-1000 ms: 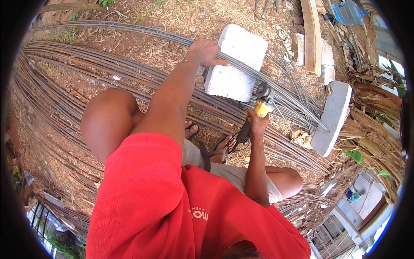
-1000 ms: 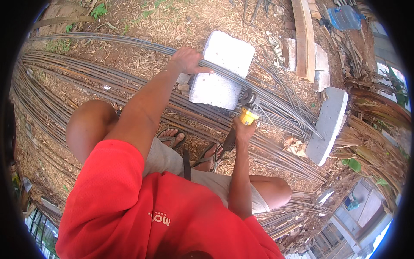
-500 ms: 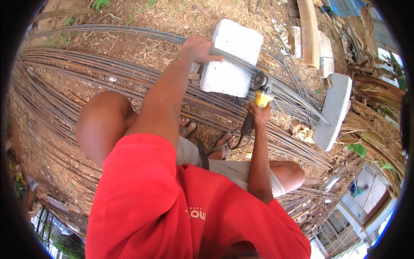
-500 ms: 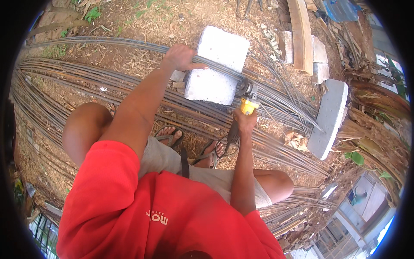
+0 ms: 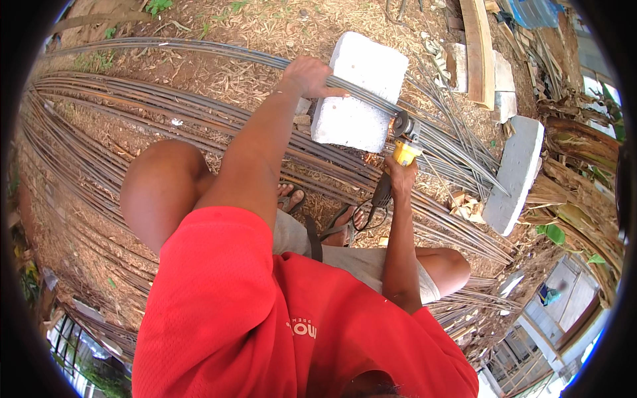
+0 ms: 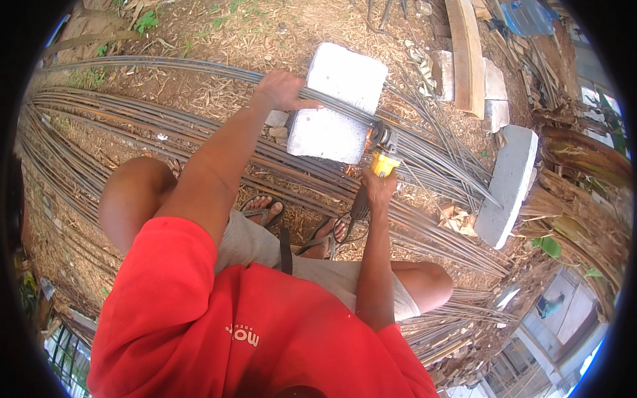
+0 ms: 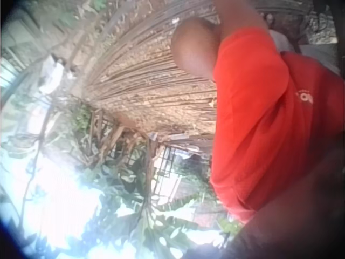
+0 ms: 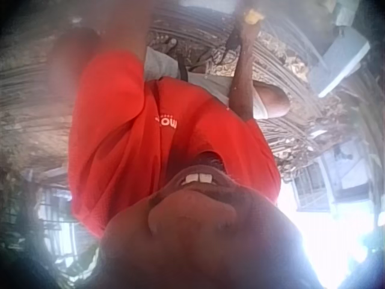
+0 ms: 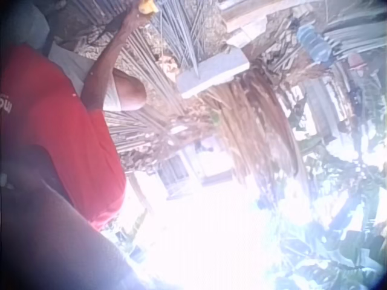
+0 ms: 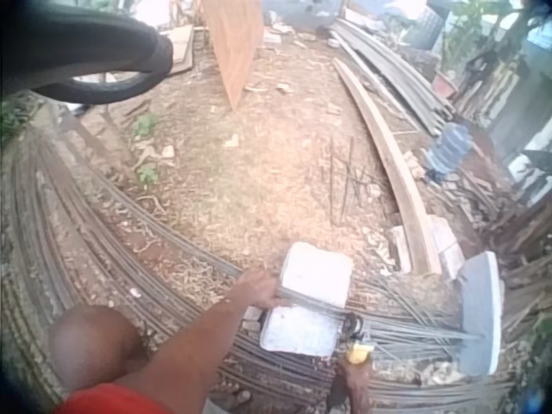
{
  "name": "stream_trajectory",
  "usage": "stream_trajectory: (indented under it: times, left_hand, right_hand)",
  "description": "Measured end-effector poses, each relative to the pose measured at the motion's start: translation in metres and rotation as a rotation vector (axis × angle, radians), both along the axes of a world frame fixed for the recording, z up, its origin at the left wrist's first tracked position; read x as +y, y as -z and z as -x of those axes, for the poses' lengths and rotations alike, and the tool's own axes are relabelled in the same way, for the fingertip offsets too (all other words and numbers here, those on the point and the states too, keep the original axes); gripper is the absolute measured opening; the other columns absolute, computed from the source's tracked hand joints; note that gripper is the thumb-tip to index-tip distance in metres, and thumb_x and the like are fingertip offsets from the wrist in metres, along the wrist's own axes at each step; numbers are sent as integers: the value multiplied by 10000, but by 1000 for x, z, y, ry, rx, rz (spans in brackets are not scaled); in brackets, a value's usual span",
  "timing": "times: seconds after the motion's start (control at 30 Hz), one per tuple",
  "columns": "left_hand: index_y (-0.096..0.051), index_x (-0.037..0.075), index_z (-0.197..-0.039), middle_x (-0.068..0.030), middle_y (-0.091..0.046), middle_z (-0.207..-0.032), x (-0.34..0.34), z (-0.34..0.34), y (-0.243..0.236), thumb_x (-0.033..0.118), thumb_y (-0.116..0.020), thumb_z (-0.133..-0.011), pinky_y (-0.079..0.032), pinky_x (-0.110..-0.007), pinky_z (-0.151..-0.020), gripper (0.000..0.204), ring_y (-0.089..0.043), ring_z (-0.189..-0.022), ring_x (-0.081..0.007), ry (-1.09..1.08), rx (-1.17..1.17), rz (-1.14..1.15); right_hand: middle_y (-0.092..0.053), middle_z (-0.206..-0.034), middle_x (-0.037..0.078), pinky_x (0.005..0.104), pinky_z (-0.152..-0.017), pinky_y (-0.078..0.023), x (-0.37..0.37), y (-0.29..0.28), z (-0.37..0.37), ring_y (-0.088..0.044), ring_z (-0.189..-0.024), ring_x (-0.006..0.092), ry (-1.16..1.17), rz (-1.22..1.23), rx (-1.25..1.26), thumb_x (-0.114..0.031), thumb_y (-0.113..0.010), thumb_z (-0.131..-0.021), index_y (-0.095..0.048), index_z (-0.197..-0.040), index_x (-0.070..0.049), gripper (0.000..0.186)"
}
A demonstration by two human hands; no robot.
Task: The person uses an angle grinder to cut multiple metal rods placed on a white block. They repeatedly position the rods and cut them, producing sparks, then move the cut pieces aside.
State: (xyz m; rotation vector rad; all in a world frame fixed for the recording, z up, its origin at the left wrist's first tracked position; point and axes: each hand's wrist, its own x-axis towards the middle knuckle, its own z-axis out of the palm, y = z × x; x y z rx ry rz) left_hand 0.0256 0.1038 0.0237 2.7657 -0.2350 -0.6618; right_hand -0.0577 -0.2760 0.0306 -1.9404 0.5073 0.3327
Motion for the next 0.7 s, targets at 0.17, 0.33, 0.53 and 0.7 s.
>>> stream_trajectory:
  times: [0.17, 0.33, 0.53, 0.7]
  left_hand:
    - [-827, 64, -1000, -109, -767, -855, -1, 0, -4, 1019, -470, -881, -604, -430, -880, 1026, -764, -850, -246, -14, -5, -34]
    - [-801, 51, -945, -132, -720, -766, 1, 2, -2, 1039, -407, -885, -575, -460, -842, 1065, -736, -799, -265, -2, -44, 5]
    - [-836, 68, -960, -118, -766, -857, 0, 0, -4, 997, -489, -894, -606, -444, -887, 994, -774, -889, -249, -19, -19, -26]
    - [-834, 57, -952, -121, -762, -853, 0, 1, -4, 992, -500, -895, -601, -447, -870, 994, -766, -858, -250, -7, -44, -13]
  right_hand:
    - [-726, -978, 67, 327, -670, -571, -8, 19, -1, -673, -784, 160, -24, -101, -77, -55, -881, -818, -646, -1240, 14, 489]
    - [-746, -977, 75, 351, -746, -567, -13, 29, -4, -674, -813, 165, -54, 32, -94, -73, -880, -812, -670, -1211, 19, 460]
    - [-765, -992, 82, 363, -781, -573, -5, 24, -7, -686, -832, 181, -26, 116, -96, -86, -877, -796, -690, -1156, 20, 419]
    - [-767, -1014, 81, 356, -790, -575, -12, 30, -6, -695, -853, 197, -26, 71, -69, -58, -889, -786, -682, -1182, 21, 454]
